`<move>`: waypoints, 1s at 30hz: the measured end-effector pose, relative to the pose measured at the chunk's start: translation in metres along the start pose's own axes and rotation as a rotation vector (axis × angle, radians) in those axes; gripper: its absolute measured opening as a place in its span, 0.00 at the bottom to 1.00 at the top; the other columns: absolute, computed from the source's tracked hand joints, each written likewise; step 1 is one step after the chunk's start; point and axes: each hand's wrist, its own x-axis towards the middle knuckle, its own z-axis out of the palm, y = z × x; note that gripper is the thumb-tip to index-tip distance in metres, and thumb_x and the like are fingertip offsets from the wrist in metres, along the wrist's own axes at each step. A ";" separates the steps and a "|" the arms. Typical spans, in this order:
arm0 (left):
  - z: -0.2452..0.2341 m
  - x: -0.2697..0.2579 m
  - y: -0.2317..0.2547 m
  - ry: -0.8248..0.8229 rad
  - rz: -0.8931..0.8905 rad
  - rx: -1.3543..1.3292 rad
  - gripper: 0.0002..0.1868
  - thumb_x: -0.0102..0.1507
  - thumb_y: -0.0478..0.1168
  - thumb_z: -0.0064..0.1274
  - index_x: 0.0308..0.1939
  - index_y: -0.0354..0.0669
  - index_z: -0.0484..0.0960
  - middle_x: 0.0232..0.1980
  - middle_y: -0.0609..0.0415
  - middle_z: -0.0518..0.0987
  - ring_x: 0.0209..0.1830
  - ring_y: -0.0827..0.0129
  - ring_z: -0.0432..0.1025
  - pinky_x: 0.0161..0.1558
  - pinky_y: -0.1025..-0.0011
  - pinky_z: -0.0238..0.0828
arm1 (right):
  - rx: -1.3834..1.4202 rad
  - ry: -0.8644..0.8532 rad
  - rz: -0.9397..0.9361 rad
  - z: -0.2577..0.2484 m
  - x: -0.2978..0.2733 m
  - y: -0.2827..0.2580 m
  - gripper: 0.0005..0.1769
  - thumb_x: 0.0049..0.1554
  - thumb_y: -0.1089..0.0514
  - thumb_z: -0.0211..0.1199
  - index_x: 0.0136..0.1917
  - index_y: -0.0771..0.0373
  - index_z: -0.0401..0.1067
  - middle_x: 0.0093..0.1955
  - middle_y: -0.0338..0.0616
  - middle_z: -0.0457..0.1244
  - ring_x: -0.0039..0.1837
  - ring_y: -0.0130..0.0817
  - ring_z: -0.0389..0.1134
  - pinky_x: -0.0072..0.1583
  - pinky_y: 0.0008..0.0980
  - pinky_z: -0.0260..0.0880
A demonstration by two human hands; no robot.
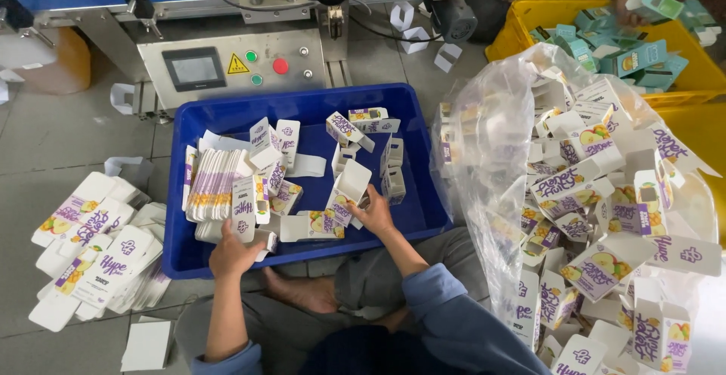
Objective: Folding flat cardboard templates into boxes, inserting small items, and organizing them in a bin.
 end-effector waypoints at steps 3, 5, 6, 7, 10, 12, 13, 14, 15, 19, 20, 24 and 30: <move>-0.005 -0.005 0.005 0.012 0.005 -0.034 0.56 0.55 0.57 0.66 0.81 0.51 0.53 0.66 0.39 0.78 0.62 0.46 0.75 0.57 0.53 0.74 | -0.004 0.004 -0.010 -0.001 0.001 -0.002 0.28 0.44 0.52 0.81 0.52 0.62 0.70 0.42 0.50 0.71 0.38 0.40 0.73 0.41 0.33 0.72; -0.005 -0.006 0.004 0.020 0.010 -0.034 0.56 0.55 0.57 0.65 0.81 0.51 0.52 0.66 0.39 0.78 0.62 0.45 0.75 0.57 0.53 0.74 | -0.010 0.007 -0.016 0.000 0.001 0.003 0.29 0.43 0.52 0.82 0.52 0.62 0.71 0.42 0.50 0.71 0.38 0.40 0.73 0.41 0.33 0.72; -0.006 -0.007 0.004 0.029 0.015 -0.036 0.56 0.55 0.56 0.65 0.81 0.52 0.52 0.66 0.39 0.78 0.63 0.45 0.75 0.58 0.52 0.73 | -0.016 0.010 -0.024 0.001 0.002 0.005 0.29 0.43 0.53 0.82 0.53 0.62 0.71 0.42 0.50 0.71 0.37 0.40 0.73 0.41 0.33 0.73; -0.012 -0.013 0.008 0.029 0.014 -0.037 0.56 0.55 0.56 0.65 0.81 0.52 0.52 0.66 0.39 0.78 0.63 0.45 0.75 0.58 0.52 0.73 | -0.015 0.009 -0.025 0.002 0.004 0.007 0.29 0.43 0.53 0.82 0.53 0.62 0.71 0.42 0.50 0.71 0.37 0.40 0.73 0.41 0.33 0.73; -0.023 -0.028 0.015 0.143 0.016 -0.247 0.54 0.54 0.44 0.65 0.81 0.46 0.53 0.65 0.34 0.77 0.63 0.39 0.73 0.60 0.49 0.70 | 0.013 0.013 -0.026 0.002 0.004 0.013 0.30 0.43 0.52 0.83 0.53 0.60 0.71 0.42 0.48 0.71 0.37 0.39 0.72 0.41 0.32 0.72; -0.020 -0.028 0.011 0.349 0.032 -0.545 0.54 0.54 0.35 0.63 0.81 0.45 0.50 0.65 0.36 0.75 0.67 0.38 0.67 0.65 0.46 0.65 | 0.044 0.044 -0.050 0.004 0.003 0.015 0.40 0.45 0.58 0.80 0.67 0.59 0.65 0.47 0.53 0.71 0.41 0.46 0.73 0.43 0.38 0.74; -0.020 -0.023 0.013 0.351 0.019 -0.538 0.54 0.54 0.35 0.63 0.81 0.45 0.50 0.65 0.36 0.75 0.67 0.38 0.67 0.65 0.46 0.65 | 0.051 0.032 -0.044 0.002 0.005 0.010 0.40 0.45 0.58 0.80 0.67 0.59 0.65 0.47 0.53 0.71 0.41 0.46 0.73 0.43 0.38 0.74; -0.017 -0.022 0.011 0.455 0.037 -0.601 0.57 0.51 0.35 0.65 0.81 0.50 0.50 0.64 0.41 0.76 0.56 0.45 0.73 0.53 0.55 0.70 | 0.047 0.090 -0.070 0.001 0.004 0.005 0.42 0.45 0.59 0.80 0.69 0.62 0.64 0.50 0.56 0.71 0.44 0.50 0.73 0.45 0.41 0.74; -0.015 -0.020 0.009 0.560 0.056 -0.661 0.60 0.49 0.35 0.68 0.81 0.56 0.50 0.63 0.46 0.77 0.45 0.51 0.78 0.42 0.64 0.76 | 0.043 0.147 -0.095 0.001 0.003 0.001 0.45 0.44 0.60 0.80 0.71 0.66 0.62 0.53 0.60 0.70 0.48 0.55 0.73 0.48 0.44 0.75; -0.065 -0.094 0.078 0.690 0.243 -0.827 0.63 0.50 0.30 0.70 0.82 0.54 0.47 0.65 0.36 0.74 0.51 0.43 0.78 0.40 0.61 0.77 | 0.065 0.226 -0.132 -0.003 0.000 0.000 0.40 0.42 0.64 0.82 0.66 0.62 0.69 0.53 0.51 0.70 0.53 0.47 0.72 0.49 0.41 0.76; -0.073 -0.111 0.093 0.671 0.372 -0.905 0.60 0.51 0.28 0.68 0.82 0.48 0.48 0.64 0.32 0.74 0.43 0.45 0.79 0.36 0.63 0.79 | 0.045 0.279 -0.183 -0.008 -0.002 0.001 0.39 0.42 0.66 0.82 0.65 0.64 0.69 0.53 0.53 0.69 0.53 0.49 0.72 0.50 0.42 0.76; -0.094 -0.158 0.138 0.566 0.633 -1.032 0.56 0.56 0.24 0.63 0.82 0.39 0.45 0.68 0.31 0.72 0.37 0.53 0.82 0.31 0.68 0.81 | 0.056 0.307 -0.253 -0.057 -0.033 -0.055 0.33 0.44 0.70 0.78 0.61 0.63 0.70 0.60 0.54 0.67 0.60 0.51 0.71 0.57 0.40 0.74; -0.110 -0.177 0.187 0.758 0.895 -0.749 0.41 0.62 0.34 0.66 0.76 0.36 0.63 0.55 0.44 0.85 0.33 0.63 0.82 0.36 0.70 0.81 | -0.203 0.150 -0.225 -0.199 -0.094 -0.108 0.37 0.39 0.58 0.85 0.60 0.67 0.74 0.55 0.54 0.69 0.59 0.53 0.71 0.62 0.45 0.69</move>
